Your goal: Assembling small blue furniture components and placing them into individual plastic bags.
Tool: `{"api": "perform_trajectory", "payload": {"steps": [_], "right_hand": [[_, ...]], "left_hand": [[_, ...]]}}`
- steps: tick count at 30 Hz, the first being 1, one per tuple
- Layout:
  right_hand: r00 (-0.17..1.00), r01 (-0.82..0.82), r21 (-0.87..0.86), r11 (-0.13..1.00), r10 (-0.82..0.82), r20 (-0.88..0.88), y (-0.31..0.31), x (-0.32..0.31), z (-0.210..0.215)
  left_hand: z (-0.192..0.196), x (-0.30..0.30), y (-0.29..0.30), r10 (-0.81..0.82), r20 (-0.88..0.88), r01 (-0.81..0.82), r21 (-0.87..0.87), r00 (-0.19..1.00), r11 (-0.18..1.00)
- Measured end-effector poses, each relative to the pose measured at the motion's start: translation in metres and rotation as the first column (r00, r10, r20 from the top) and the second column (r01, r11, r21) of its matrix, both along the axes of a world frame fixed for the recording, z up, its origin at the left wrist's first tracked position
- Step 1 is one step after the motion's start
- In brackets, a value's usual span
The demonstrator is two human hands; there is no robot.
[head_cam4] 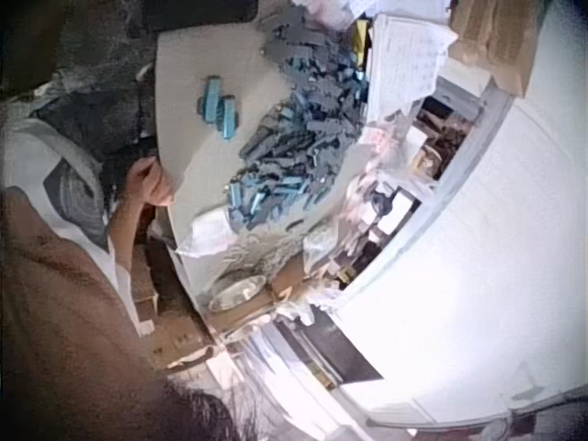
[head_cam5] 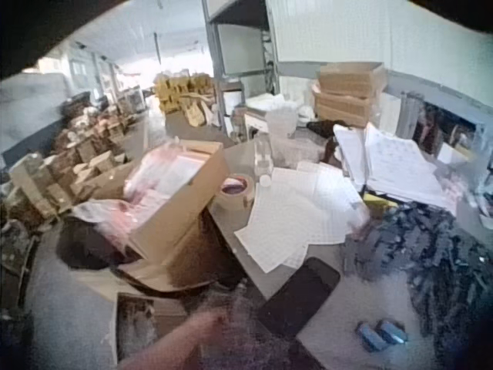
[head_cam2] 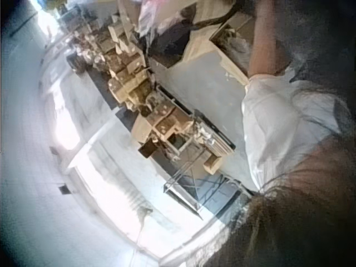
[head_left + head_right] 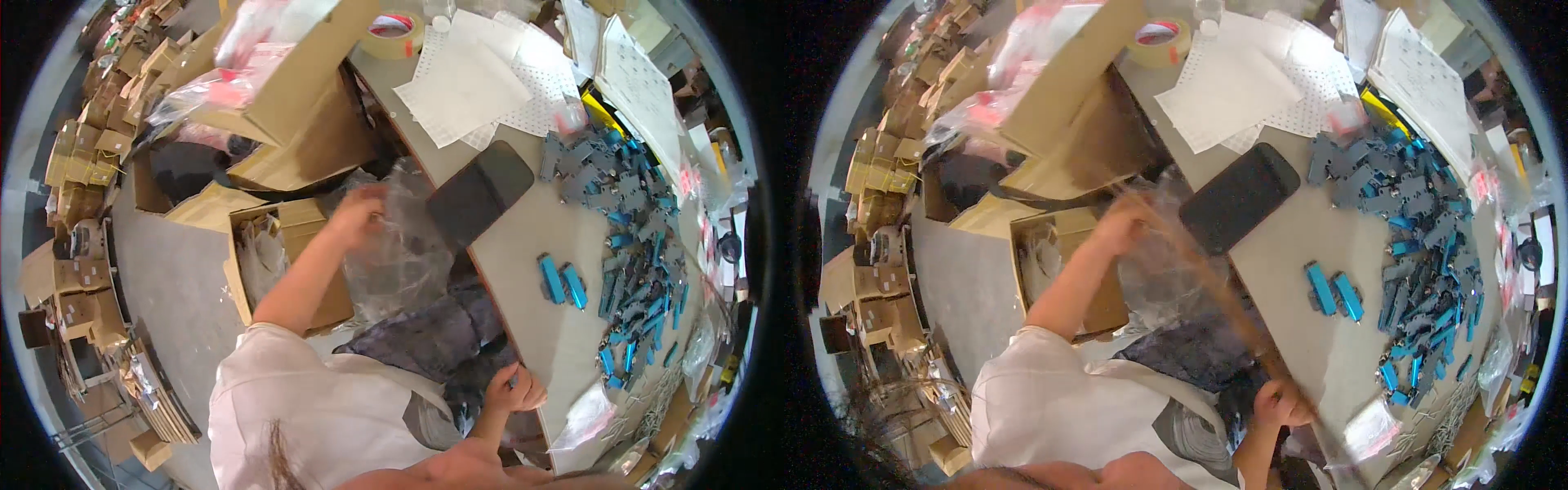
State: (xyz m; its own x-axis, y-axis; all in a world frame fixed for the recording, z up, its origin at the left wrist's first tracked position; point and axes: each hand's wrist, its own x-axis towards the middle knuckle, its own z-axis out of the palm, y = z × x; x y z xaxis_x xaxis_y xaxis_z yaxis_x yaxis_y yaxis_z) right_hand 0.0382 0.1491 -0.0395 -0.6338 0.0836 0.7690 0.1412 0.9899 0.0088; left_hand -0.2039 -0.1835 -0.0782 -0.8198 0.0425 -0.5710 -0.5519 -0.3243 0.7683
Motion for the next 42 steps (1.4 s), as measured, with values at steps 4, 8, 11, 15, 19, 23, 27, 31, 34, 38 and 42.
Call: {"api": "perform_trajectory", "payload": {"steps": [4,8,11,15,19,23,27,31,34,38,42], "right_hand": [[0.998,-0.044,-0.025,0.999,0.043,-0.039,-0.001,-0.006,0.003],[0.997,-0.061,-0.02,0.998,0.06,-0.037,-0.002,-0.001,0.006],[0.998,-0.049,-0.049,0.998,0.047,-0.044,-0.001,0.0,0.0],[0.997,-0.058,-0.043,0.997,0.055,-0.06,-0.003,-0.001,0.004],[0.998,-0.04,-0.036,0.999,0.038,-0.049,-0.001,0.004,-0.001],[0.999,-0.018,-0.019,1.0,0.017,-0.046,-0.002,0.003,0.0],[0.998,-0.049,-0.028,0.998,0.048,-0.039,-0.006,0.001,0.001],[0.997,-0.08,-0.005,0.997,0.08,-0.004,-0.008,0.004,0.001],[0.998,-0.057,0.009,0.998,0.057,0.02,-0.009,0.006,-0.001],[0.999,-0.045,0.012,0.999,0.044,0.018,-0.008,0.0,-0.007],[1.0,-0.01,0.027,1.0,0.01,0.029,-0.01,0.005,-0.006]], "left_hand": [[0.056,0.022,-0.067,0.105,-0.123,-0.108,-0.023,0.987,0.994],[0.109,0.038,-0.105,0.167,-0.324,-0.202,-0.077,0.931,0.976],[0.148,0.052,-0.086,0.115,-0.408,-0.196,-0.164,0.906,0.967],[0.194,0.08,-0.08,0.161,-0.392,-0.116,0.137,0.906,0.984],[0.208,0.085,-0.09,0.109,-0.345,0.014,0.336,0.932,0.942],[0.154,0.064,-0.079,0.172,-0.21,-0.141,0.152,0.962,0.978],[0.01,0.033,-0.074,0.101,-0.34,-0.188,-0.233,0.935,0.954],[-0.04,0.054,0.015,-0.437,-0.49,-0.207,-0.809,0.755,0.55],[-0.01,0.077,0.07,-0.749,0.324,0.346,-0.929,0.578,-0.134],[-0.08,0.087,0.076,-0.666,0.551,0.514,-0.81,0.503,-0.281],[-0.126,0.054,0.036,-0.55,0.604,0.638,-0.754,0.577,-0.159]]}}
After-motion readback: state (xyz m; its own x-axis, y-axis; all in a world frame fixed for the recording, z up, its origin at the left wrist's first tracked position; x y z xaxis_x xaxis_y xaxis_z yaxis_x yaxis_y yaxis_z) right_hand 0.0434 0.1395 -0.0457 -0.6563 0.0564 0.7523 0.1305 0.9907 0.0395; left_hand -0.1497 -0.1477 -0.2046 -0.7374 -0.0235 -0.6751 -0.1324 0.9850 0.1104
